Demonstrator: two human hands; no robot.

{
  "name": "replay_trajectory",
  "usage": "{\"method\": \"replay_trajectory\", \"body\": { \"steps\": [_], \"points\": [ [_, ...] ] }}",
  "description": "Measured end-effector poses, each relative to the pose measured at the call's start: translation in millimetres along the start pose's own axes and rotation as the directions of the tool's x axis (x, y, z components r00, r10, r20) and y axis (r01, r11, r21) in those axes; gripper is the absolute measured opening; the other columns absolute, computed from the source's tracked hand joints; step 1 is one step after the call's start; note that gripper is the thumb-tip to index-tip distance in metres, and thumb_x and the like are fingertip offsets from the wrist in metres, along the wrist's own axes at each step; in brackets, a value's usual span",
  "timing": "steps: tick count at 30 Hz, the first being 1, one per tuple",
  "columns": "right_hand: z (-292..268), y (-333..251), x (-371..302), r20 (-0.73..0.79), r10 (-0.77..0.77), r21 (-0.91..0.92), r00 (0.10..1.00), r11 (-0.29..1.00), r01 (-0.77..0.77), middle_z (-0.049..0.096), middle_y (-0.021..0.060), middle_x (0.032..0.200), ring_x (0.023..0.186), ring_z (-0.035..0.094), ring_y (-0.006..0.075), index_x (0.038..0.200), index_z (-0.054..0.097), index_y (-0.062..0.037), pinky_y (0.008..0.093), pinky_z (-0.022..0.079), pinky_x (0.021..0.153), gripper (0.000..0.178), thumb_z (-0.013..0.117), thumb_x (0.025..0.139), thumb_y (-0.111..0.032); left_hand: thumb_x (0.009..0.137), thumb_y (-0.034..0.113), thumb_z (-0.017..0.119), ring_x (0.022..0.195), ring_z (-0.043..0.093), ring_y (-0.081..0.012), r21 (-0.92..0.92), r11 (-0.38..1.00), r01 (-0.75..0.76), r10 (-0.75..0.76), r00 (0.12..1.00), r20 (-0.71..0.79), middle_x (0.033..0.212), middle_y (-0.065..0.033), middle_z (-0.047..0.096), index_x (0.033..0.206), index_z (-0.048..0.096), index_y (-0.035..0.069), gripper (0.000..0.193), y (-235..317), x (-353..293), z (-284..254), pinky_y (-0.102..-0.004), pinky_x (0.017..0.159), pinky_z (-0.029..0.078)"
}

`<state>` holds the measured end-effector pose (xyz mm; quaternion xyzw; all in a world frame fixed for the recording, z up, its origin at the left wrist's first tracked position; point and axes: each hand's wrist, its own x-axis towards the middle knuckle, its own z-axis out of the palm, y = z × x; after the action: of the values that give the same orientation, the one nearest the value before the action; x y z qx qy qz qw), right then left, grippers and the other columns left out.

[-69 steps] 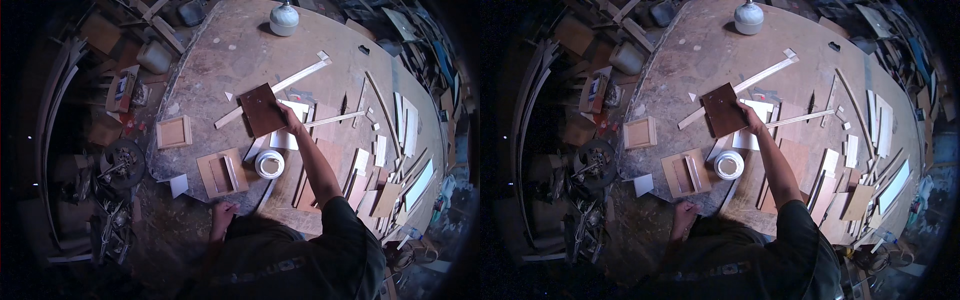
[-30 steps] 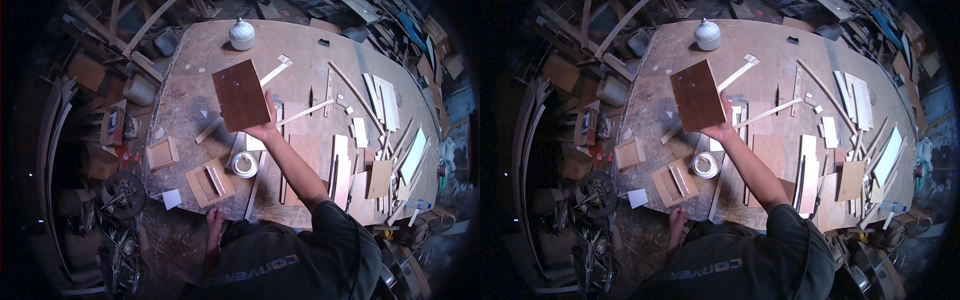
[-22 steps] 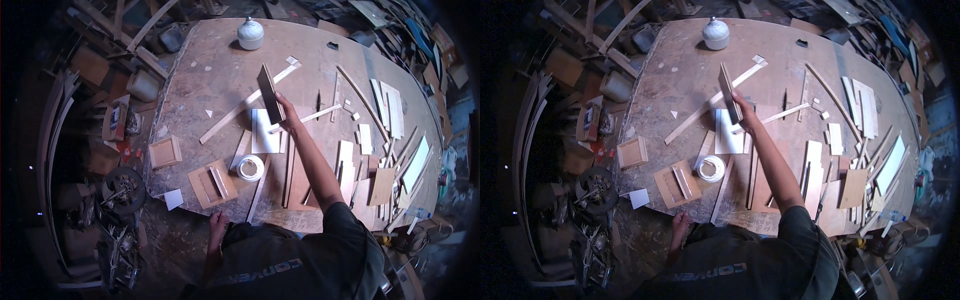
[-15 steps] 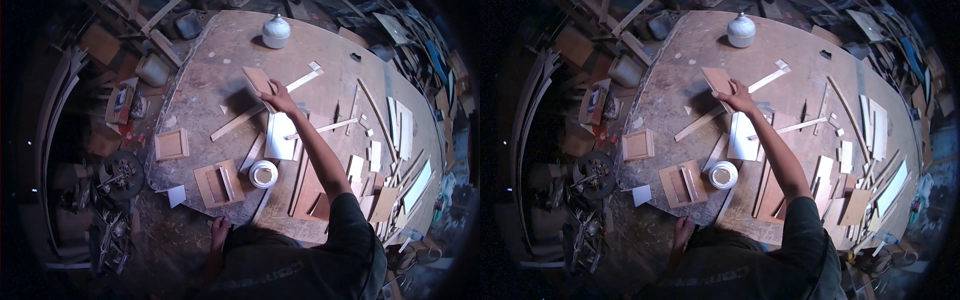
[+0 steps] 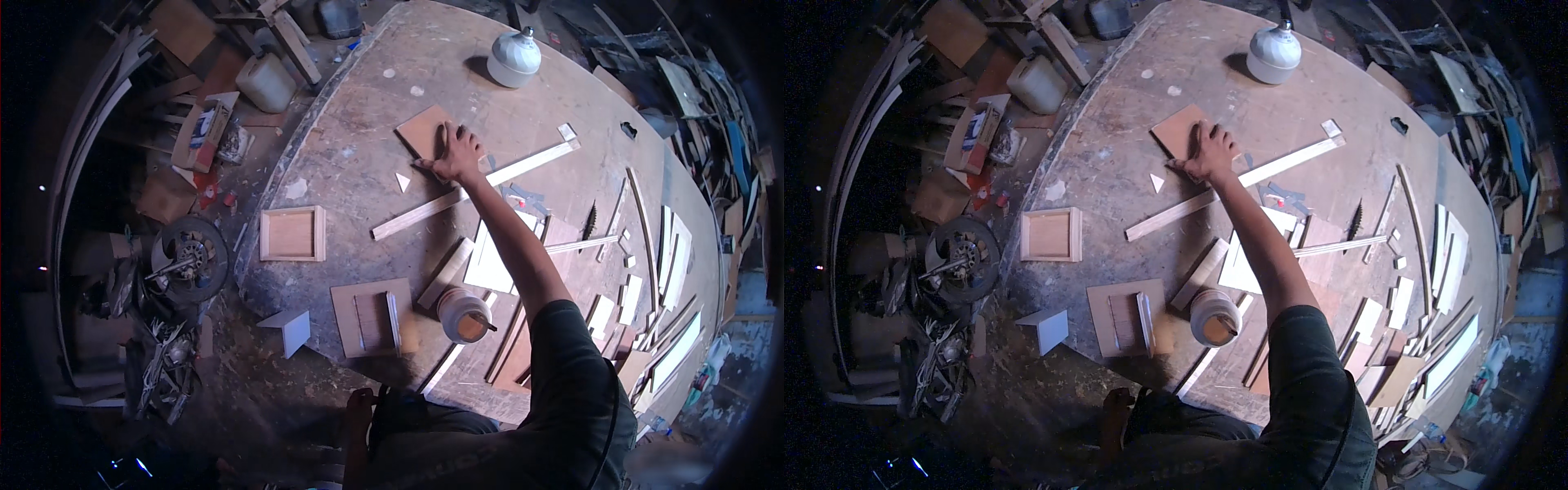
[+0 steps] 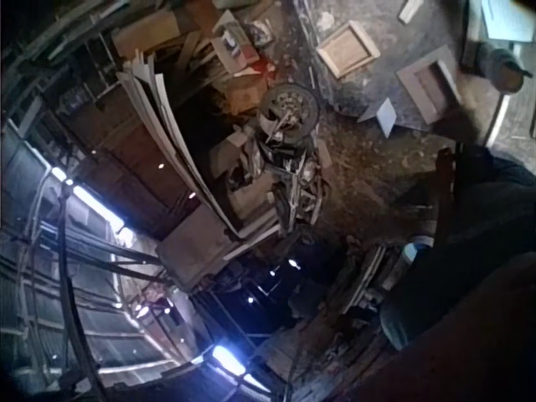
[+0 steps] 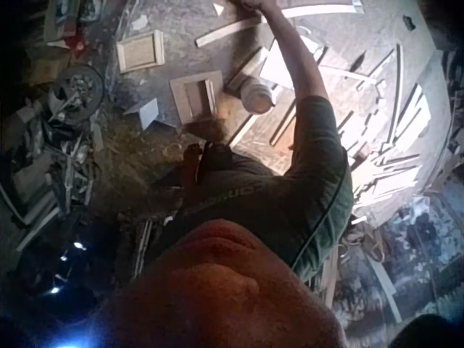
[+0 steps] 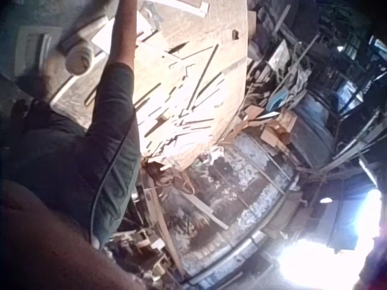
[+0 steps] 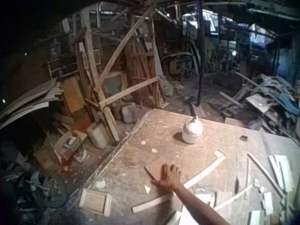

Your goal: The person assembles a small wooden box by applying glue to the edges of wooden pieces and joining them together. They handle multiple small wooden components, apply adhesive with a brush, and fit the pieces into a box structure on a cluttered workbench.

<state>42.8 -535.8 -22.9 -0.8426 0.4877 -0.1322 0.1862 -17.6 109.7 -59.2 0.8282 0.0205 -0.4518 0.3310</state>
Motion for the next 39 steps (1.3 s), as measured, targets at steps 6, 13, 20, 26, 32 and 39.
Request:
{"method": "replay_trajectory", "body": {
  "steps": [6, 13, 20, 26, 32, 39],
  "points": [
    [12, 14, -9, 0.029, -0.014, -0.08, 0.999, 0.997, 0.016, 0.032, 0.0256, 0.145, 0.135, 0.03, 0.0456, 0.148, 0.032, -0.0144, 0.0604, 0.023, 0.106, 0.123, 0.079, 0.052, -0.075, 0.093, 0.03, 0.062, 0.089, 0.069, -0.0259, 0.218, 0.969, -0.112, 0.11, 0.994, 0.021, 0.093, -0.0151, 0.072, 0.11, 0.067, 0.004, 0.032, -6, 10, 7, -0.0385, 0.081, 0.051],
    [9, 8, -11, 0.05, 0.018, -0.08, 0.999, 0.997, -0.014, 0.026, 0.0256, 0.151, 0.14, 0.026, 0.0436, 0.147, 0.035, -0.019, 0.0626, 0.02, 0.108, 0.105, 0.075, 0.064, -0.069, 0.092, 0.034, 0.063, 0.091, 0.07, -0.0288, 0.249, 0.964, -0.088, 0.084, 0.996, 0.025, 0.096, -0.0165, 0.072, 0.109, 0.068, 0.006, 0.033, -18, 18, 6, -0.0413, 0.079, 0.053],
    [19, 14, -15, 0.055, -0.132, -0.159, 0.99, 0.978, 0.139, 0.028, 0.0237, 0.154, 0.14, 0.028, 0.0445, 0.142, 0.047, -0.0264, 0.0658, 0.02, 0.109, 0.078, 0.07, 0.075, -0.06, 0.091, 0.033, 0.062, 0.094, 0.069, -0.0319, 0.278, 0.954, -0.113, 0.115, 0.993, 0.01, 0.097, -0.0176, 0.072, 0.104, 0.07, 0.005, 0.032, -19, 18, 7, -0.0421, 0.082, 0.052],
    [4, 38, -27, -0.021, -0.081, 0.157, 0.997, 0.984, 0.083, 0.034, 0.026, 0.15, 0.137, 0.036, 0.0453, 0.139, 0.048, -0.0177, 0.0587, 0.029, 0.111, 0.072, 0.071, 0.077, -0.044, 0.089, 0.031, 0.064, 0.089, 0.069, -0.033, 0.357, 0.906, -0.228, 0.241, 0.971, 0.008, 0.088, -0.0189, 0.07, 0.089, 0.071, 0.002, 0.03, 10, 14, -7, -0.0429, 0.079, 0.052],
    [-48, 67, -119, -0.02, 0.001, 0.605, 1.0, 0.796, 0.011, 0.054, 0.0243, 0.134, 0.125, 0.053, 0.0346, 0.135, 0.05, -0.0005, 0.0419, 0.044, 0.104, 0.057, 0.07, 0.089, -0.026, 0.084, 0.024, 0.074, 0.059, 0.058, -0.0283, 0.263, 0.866, -0.426, 0.457, 0.886, -0.072, 0.069, -0.0143, 0.065, 0.077, 0.063, -0.001, 0.028, 27, 16, -2, -0.037, 0.062, 0.049],
    [-60, 106, -302, 0.088, 0.293, 0.701, 0.952, 0.661, -0.268, 0.059, 0.0178, 0.127, 0.11, 0.06, 0.0248, 0.131, 0.052, 0.0016, 0.0336, 0.049, 0.091, 0.044, 0.066, 0.092, -0.011, 0.084, 0.009, 0.07, 0.072, 0.061, -0.0264, 0.153, 0.773, -0.616, 0.632, 0.726, -0.27, 0.078, -0.0109, 0.064, 0.09, 0.064, 0.001, 0.012, 95, 18, 11, -0.038, 0.068, 0.05]
  ]
}}
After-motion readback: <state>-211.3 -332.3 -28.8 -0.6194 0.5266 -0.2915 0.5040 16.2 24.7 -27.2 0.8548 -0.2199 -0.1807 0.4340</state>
